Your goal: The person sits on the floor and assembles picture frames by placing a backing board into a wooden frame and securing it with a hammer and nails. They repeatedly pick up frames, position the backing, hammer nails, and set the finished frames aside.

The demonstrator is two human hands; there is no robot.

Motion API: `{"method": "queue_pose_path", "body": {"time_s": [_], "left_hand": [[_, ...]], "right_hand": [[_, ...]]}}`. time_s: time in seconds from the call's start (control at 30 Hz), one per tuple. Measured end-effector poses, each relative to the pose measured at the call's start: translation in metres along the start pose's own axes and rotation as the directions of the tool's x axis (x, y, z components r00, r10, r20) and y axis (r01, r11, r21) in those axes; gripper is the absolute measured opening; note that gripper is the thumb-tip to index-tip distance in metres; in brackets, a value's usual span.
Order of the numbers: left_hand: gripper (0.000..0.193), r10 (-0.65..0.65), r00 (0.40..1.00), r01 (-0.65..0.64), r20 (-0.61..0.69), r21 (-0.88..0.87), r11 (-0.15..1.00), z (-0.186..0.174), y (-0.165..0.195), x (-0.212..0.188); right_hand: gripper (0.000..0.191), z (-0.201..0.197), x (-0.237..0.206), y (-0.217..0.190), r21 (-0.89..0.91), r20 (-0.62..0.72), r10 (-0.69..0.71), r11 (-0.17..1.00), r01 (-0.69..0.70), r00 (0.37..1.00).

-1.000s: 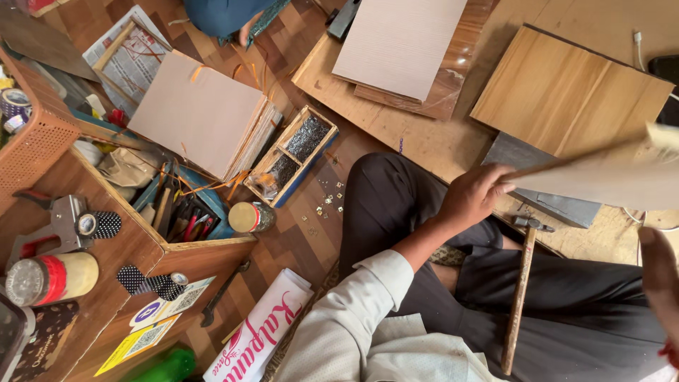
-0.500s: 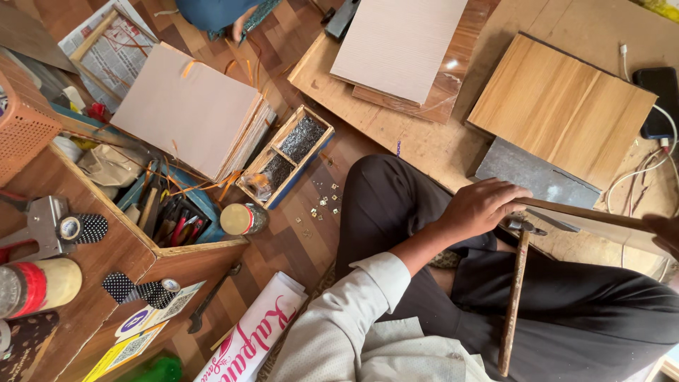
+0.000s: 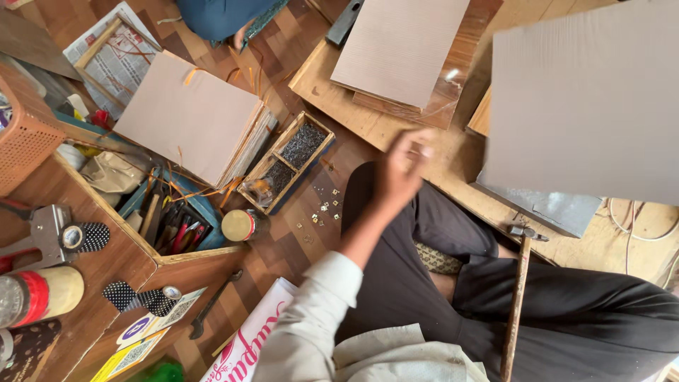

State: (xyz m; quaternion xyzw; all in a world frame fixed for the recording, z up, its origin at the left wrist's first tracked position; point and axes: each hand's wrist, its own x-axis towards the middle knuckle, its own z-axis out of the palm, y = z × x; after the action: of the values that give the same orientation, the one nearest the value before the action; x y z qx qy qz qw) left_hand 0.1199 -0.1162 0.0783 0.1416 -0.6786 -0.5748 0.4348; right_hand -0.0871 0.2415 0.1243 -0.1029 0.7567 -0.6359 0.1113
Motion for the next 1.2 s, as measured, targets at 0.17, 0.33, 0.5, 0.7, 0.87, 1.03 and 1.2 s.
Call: {"method": "queue_pose_path", "body": {"time_s": [0.17,0.33,0.5,0.7,0.87,1.03,1.2], "left_hand": [[0.02,-0.108,0.99,0.138,-0.091,0.453,0.881,-0.119,-0.034,0.023],[0.01,-0.501,0.865,0.19,-0.013,0.934,0.304,-0.222,-0.059,0.025],[0.02,-0.487,0.847,-0.079,0.214,0.956,0.282,-0.24,-0.079,0.032],[0.032,-0.597,0.765,-0.157,0.244,0.968,0.195,-0.224,-0.095,0.056],[0.012,-0.573,0.799,-0.021,0.182,0.961,0.275,-0.224,-0.097,0.055],[0.008,-0.422,0.887,-0.033,0.188,0.938,0.346,-0.223,-0.108,0.037],[0.011,-0.323,0.916,-0.047,0.24,0.86,0.508,-0.22,-0.122,0.022]], "right_hand": [[0.034,0.012,0.018,0.032,0.21,-0.013,0.066,0.976,-0.062,0.998],[0.035,0.053,0.028,0.056,0.428,-0.07,0.146,0.898,-0.103,0.987],[0.033,0.07,0.014,0.046,-0.555,-0.008,-0.372,0.774,0.305,0.928],[0.02,0.059,0.011,0.063,-0.66,0.201,-0.439,0.601,0.452,0.876],[0.014,0.044,0.024,0.089,-0.605,0.144,-0.435,0.672,0.427,0.889],[0.013,0.038,0.033,0.089,-0.572,0.143,-0.416,0.706,0.418,0.898],[0.014,0.035,0.032,0.079,-0.454,0.097,-0.385,0.804,0.385,0.918]]}}
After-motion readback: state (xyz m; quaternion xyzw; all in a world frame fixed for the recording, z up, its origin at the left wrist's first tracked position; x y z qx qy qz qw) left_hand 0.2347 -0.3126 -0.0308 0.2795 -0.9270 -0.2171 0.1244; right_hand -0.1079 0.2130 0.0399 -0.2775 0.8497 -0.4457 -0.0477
